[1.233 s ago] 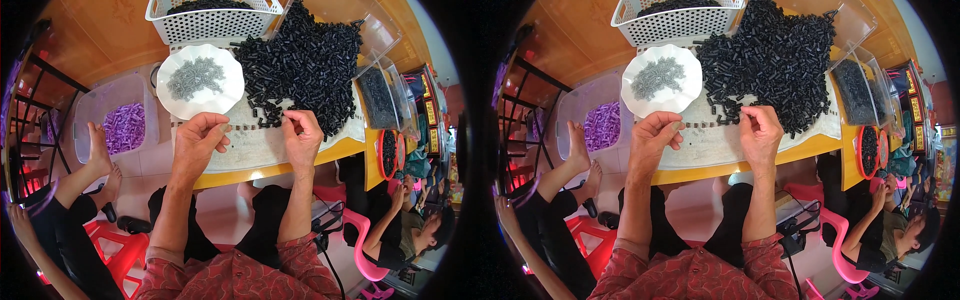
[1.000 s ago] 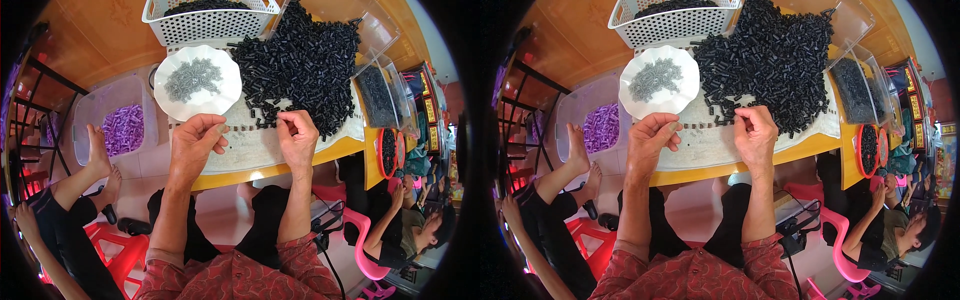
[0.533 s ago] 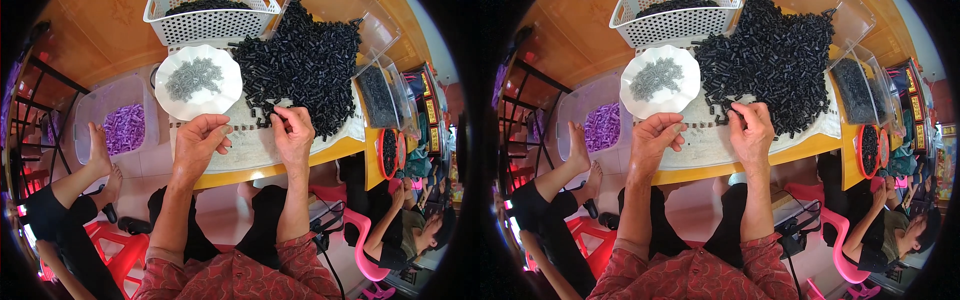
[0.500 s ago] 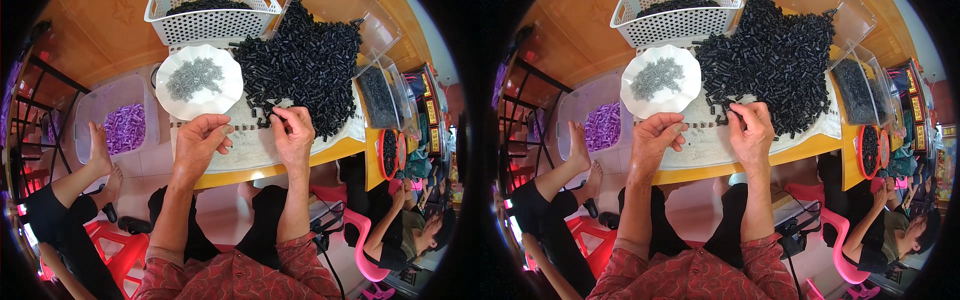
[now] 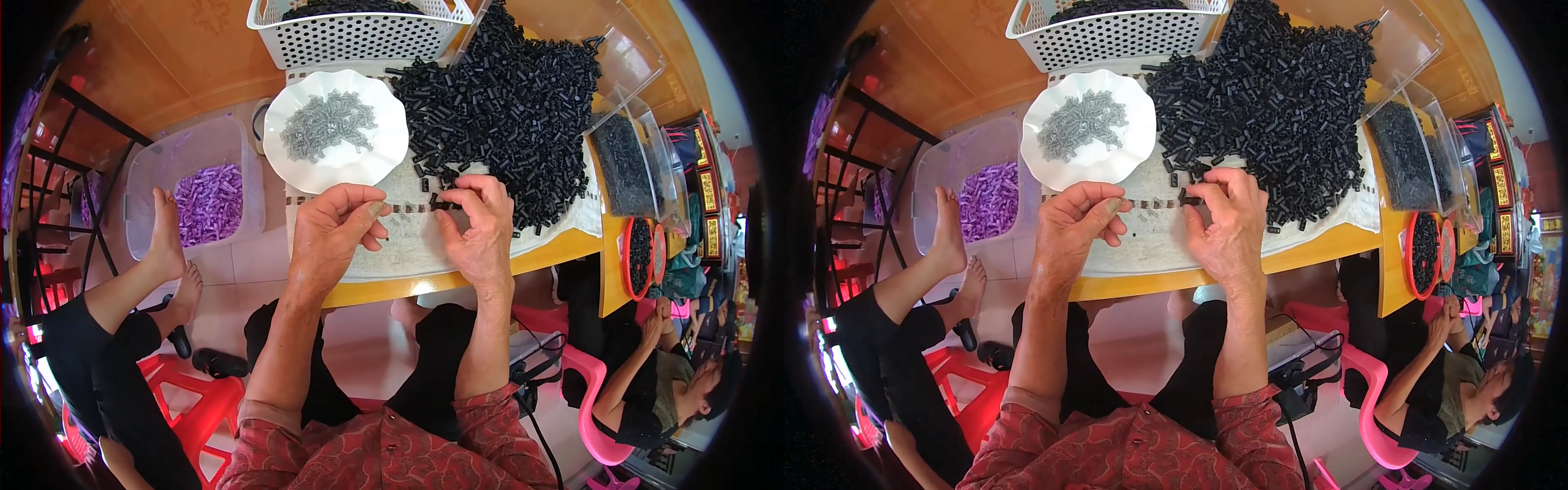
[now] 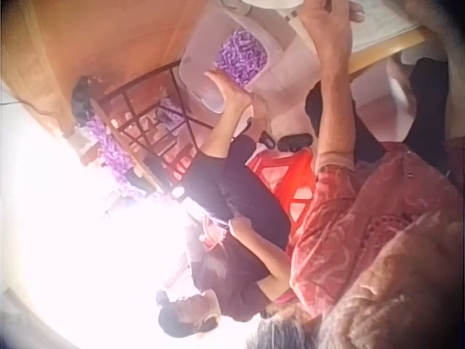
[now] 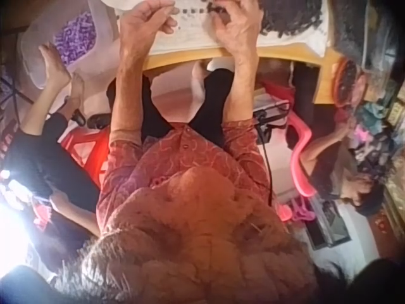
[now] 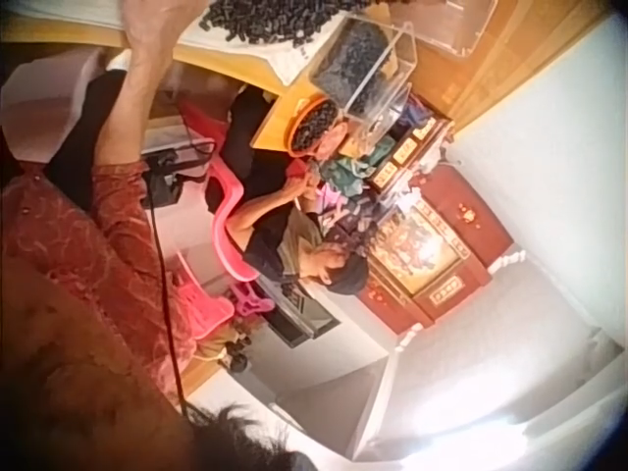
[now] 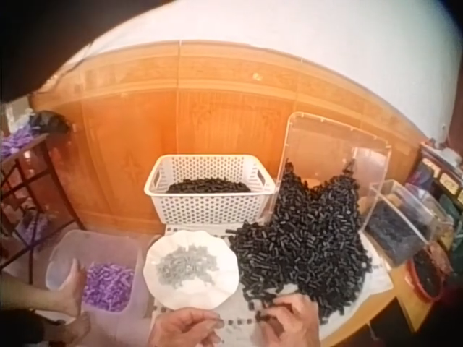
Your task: The person assembles small plastic components by connecting the pieces together by hand.
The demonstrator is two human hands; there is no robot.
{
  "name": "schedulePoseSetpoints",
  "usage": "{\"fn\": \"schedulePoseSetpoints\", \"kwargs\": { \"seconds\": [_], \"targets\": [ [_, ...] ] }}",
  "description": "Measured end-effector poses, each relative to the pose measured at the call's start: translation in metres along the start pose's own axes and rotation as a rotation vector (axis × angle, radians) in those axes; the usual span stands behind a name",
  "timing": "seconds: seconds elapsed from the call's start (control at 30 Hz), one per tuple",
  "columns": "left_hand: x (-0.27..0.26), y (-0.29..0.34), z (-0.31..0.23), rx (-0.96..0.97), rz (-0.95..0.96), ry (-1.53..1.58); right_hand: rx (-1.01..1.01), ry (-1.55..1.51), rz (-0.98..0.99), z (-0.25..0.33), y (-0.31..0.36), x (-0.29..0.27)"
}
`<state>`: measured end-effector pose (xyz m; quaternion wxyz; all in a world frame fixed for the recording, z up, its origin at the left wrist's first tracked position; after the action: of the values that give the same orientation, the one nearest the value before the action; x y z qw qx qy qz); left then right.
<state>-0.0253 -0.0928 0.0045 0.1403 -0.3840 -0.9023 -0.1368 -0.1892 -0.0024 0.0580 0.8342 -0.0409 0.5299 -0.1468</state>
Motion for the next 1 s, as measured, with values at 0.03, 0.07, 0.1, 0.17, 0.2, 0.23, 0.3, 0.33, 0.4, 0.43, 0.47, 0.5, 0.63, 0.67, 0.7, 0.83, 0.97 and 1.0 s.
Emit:
{"fn": "schedulePoseSetpoints", "kwargs": {
  "seconds": [0.03,0.07,0.1,0.17,0.2,0.23,0.3,0.33,0.4,0.43,0.47,0.5,0.63,0.67,0.7,0.83,0.97,1.0],
  "targets": [
    [0.000,0.000,-0.001,0.001,0.000,0.004,0.000,0.000,0.001,0.001,0.000,0.000],
    [0.000,0.000,-0.001,0.001,-0.001,0.005,0.001,0.019,-0.005,0.003,-0.001,0.000],
    [0.000,0.000,-0.001,0.004,0.004,0.009,0.002,0.038,-0.010,0.004,-0.001,-0.001],
    [0.000,0.000,0.000,0.008,0.006,0.013,0.000,0.054,-0.011,0.003,-0.001,0.000],
    [0.000,0.000,0.000,0.010,0.009,0.013,0.000,0.070,-0.012,0.003,-0.001,0.001],
    [0.000,-0.001,0.000,0.011,0.013,0.012,0.000,0.069,-0.012,0.002,0.000,0.002],
    [0.001,0.000,-0.001,0.010,0.014,0.012,0.000,0.067,-0.017,0.001,-0.001,0.004],
    [0.001,0.000,-0.001,0.011,0.015,0.010,-0.001,0.066,-0.017,0.002,-0.001,0.003],
    [0.001,0.000,0.000,0.006,0.014,0.005,-0.018,-0.008,-0.066,0.003,-0.002,-0.001],
    [0.001,0.000,0.000,0.001,0.016,0.000,-0.018,-0.008,-0.066,0.002,-0.001,0.000],
    [0.002,0.000,0.000,0.002,0.015,0.000,-0.003,-0.181,-0.064,-0.004,-0.001,0.002],
    [0.003,0.000,-0.001,-0.003,0.022,-0.004,0.013,-0.353,-0.062,-0.009,-0.001,0.004],
    [0.007,-0.002,0.003,-0.012,0.071,0.052,0.022,-0.547,0.013,-0.006,0.000,0.004],
    [0.007,-0.001,0.003,-0.012,0.068,0.050,0.034,-0.650,0.042,-0.008,0.001,0.008],
    [0.008,-0.001,0.003,-0.011,0.086,0.085,0.047,-0.752,0.071,-0.010,0.002,0.012],
    [0.010,-0.001,0.007,-0.003,0.125,0.160,0.091,-0.919,0.090,-0.008,0.003,0.018],
    [0.012,-0.002,0.008,-0.006,0.124,0.164,0.104,-1.022,0.094,-0.004,0.003,0.017],
    [0.012,-0.002,0.008,-0.006,0.130,0.168,0.098,-1.000,0.101,-0.003,0.003,0.016]
  ]
}}
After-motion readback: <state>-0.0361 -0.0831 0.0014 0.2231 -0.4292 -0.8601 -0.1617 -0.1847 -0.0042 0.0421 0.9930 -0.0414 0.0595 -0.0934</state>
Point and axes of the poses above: each hand's wrist, its own y-axis away from the middle knuckle, its own x-axis out of the palm, z = x × y, the point moved 8 cm from there along -y, towards the middle knuckle, and after that the axes turned 14 degrees about z, right-handed, at the moved point
